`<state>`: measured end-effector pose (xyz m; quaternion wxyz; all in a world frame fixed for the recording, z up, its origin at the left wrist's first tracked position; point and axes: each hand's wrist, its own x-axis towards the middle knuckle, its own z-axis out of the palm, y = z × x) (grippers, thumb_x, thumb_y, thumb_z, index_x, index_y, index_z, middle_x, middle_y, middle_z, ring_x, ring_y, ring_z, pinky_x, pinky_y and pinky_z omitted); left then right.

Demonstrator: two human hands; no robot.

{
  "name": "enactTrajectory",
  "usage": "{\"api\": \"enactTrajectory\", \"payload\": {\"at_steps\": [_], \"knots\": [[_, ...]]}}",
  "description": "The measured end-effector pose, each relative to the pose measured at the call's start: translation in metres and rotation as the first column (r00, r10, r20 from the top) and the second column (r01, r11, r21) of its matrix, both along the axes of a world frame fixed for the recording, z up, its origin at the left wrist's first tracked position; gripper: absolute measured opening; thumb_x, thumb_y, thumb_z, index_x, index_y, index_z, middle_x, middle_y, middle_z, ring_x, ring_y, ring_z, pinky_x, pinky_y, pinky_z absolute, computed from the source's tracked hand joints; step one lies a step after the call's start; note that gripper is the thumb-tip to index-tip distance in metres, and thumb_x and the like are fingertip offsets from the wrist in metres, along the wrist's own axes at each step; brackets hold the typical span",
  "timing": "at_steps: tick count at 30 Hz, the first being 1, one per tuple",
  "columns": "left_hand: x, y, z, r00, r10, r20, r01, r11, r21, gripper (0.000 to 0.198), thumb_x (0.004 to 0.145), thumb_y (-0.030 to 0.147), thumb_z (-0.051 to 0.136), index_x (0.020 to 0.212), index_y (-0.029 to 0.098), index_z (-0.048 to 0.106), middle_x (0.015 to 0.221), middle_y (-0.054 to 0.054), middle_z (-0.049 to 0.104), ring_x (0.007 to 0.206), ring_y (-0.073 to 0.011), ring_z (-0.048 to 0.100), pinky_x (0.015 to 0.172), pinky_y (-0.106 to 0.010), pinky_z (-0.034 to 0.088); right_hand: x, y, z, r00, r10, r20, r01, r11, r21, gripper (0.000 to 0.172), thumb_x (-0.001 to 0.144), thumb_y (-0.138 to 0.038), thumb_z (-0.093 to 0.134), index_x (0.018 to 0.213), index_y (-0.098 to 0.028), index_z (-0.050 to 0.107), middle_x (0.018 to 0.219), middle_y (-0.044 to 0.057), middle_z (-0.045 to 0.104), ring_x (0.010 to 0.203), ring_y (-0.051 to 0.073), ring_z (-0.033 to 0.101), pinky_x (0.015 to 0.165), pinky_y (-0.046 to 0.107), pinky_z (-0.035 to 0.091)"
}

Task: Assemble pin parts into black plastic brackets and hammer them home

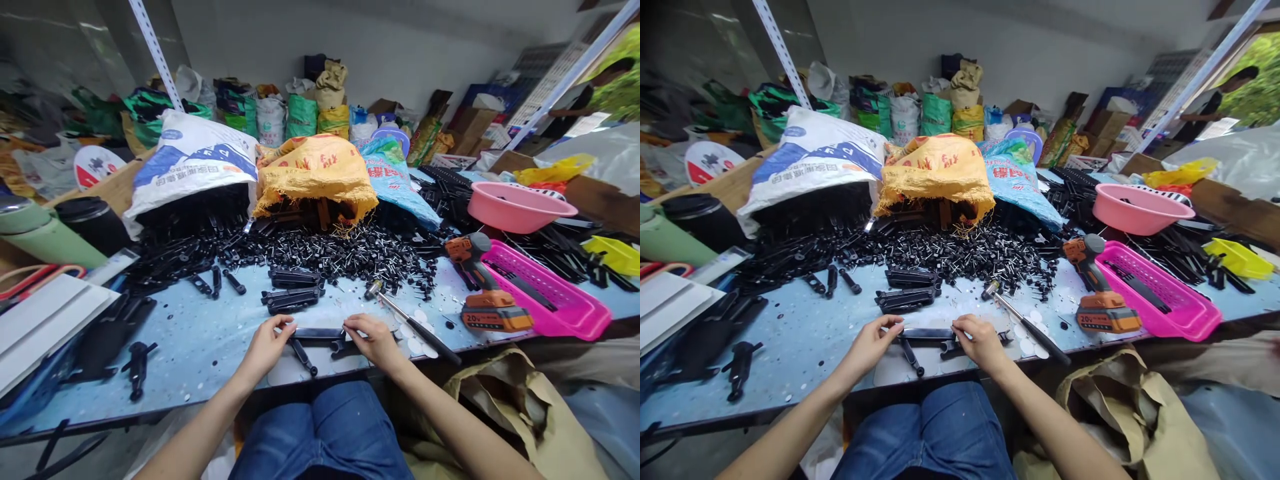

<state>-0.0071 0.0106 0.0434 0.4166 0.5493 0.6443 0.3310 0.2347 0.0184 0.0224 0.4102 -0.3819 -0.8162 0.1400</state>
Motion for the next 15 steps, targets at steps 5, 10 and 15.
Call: {"api": "enactTrajectory", "payload": {"at_steps": [5,10,15], "knots": [[-0.003,0.000,-0.008,0.999,0.042,-0.010,-0.042,0.999,0.013,0.051,0.066,0.056,0.051,0.094,0.014,0.059,0.078,-0.005,0.062,0.062,-0.0178,0.056,0.058,-0.029,0.044,0.007,-0.009,-0.010,0.988,0.046,0.150,-0.055,0.997,0.057,0.020,0.090,-0.019,0.045,0.099,-0.019,0.063,0.091,0.008,0.067,0.082,0.017,0.063,0.069,0.028,0.053],[0.008,-0.027,-0.009,0.956,0.113,-0.272,-0.095,0.993,0.076,0.036,0.081,0.049,0.033,0.078,0.020,0.055,0.072,-0.004,0.063,0.069,-0.0203,0.061,0.066,-0.031,0.044,-0.011,-0.010,-0.002,0.983,0.030,0.181,-0.048,0.994,0.101,0.026,0.092,-0.027,0.043,0.110,-0.018,0.059,0.107,0.011,0.063,0.096,0.020,0.059,0.080,0.035,0.050],[0.039,-0.050,-0.005,0.769,-0.096,-0.632,0.023,0.992,-0.123,0.028,0.083,0.037,0.041,0.076,0.020,0.062,0.076,-0.008,0.069,0.077,-0.0262,0.065,0.066,-0.032,0.042,-0.065,-0.001,-0.003,0.935,0.221,0.277,-0.231,0.973,0.005,0.043,0.094,-0.037,0.038,0.130,-0.017,0.046,0.122,0.013,0.055,0.109,0.021,0.053,0.089,0.034,0.046]]}}
